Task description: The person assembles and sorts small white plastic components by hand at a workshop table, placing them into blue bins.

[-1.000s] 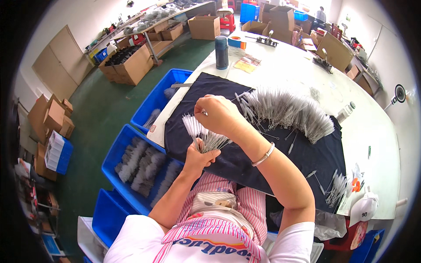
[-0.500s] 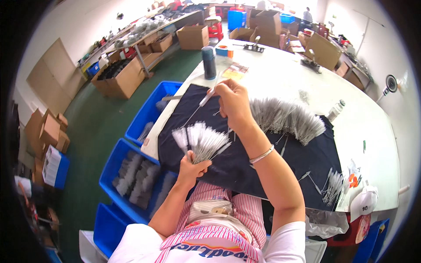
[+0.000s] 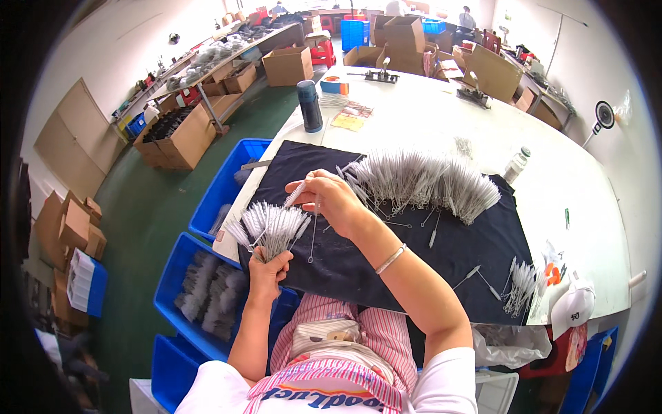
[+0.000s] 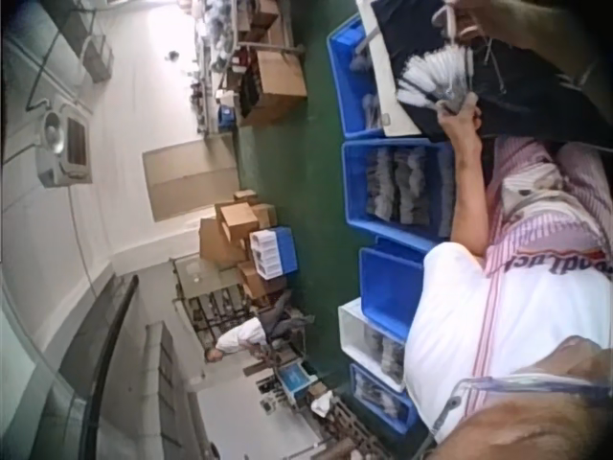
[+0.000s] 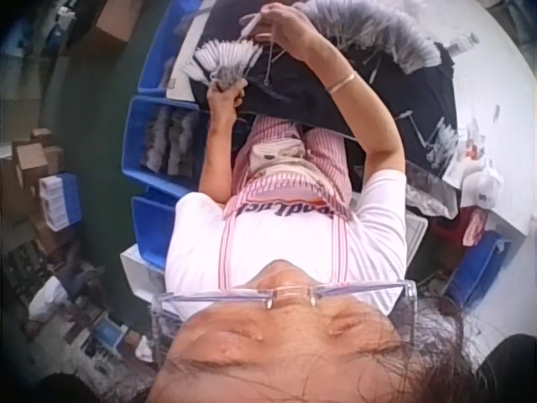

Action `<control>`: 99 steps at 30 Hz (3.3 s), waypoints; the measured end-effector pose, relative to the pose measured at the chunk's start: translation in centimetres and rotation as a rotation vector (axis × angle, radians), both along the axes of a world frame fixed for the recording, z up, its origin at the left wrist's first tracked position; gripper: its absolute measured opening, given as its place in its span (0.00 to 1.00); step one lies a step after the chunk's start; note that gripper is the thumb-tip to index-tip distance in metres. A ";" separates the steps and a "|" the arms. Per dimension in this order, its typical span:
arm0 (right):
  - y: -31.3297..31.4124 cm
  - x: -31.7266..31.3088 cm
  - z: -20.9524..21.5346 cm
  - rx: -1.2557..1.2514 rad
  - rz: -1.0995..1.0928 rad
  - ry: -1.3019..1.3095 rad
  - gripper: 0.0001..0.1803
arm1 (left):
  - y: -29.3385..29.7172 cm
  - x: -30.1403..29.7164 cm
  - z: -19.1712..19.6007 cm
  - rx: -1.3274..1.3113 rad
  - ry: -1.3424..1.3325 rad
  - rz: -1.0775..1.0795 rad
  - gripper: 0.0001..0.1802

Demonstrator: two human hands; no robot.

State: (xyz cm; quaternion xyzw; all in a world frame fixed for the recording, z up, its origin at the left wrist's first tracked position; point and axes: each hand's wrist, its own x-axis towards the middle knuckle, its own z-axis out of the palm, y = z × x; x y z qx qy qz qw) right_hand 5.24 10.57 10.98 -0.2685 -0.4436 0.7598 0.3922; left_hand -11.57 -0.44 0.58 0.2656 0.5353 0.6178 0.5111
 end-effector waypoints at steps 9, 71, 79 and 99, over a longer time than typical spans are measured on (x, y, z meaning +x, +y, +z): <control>-1.4 -2.0 0.0 0.195 -0.026 -0.028 0.06 | -0.1 -1.2 0.9 0.154 -0.202 -0.025 0.10; -10.9 28.4 -18.0 0.382 -1.415 -1.754 0.17 | -0.7 8.1 1.2 0.192 -0.203 -0.459 0.09; -10.9 9.4 -7.0 0.164 -0.416 -0.089 0.57 | -0.9 8.7 2.1 0.032 -0.293 -0.514 0.07; -4.2 1.2 -3.7 0.078 -0.192 -0.052 0.36 | -0.6 3.9 1.9 0.017 -0.364 -0.545 0.17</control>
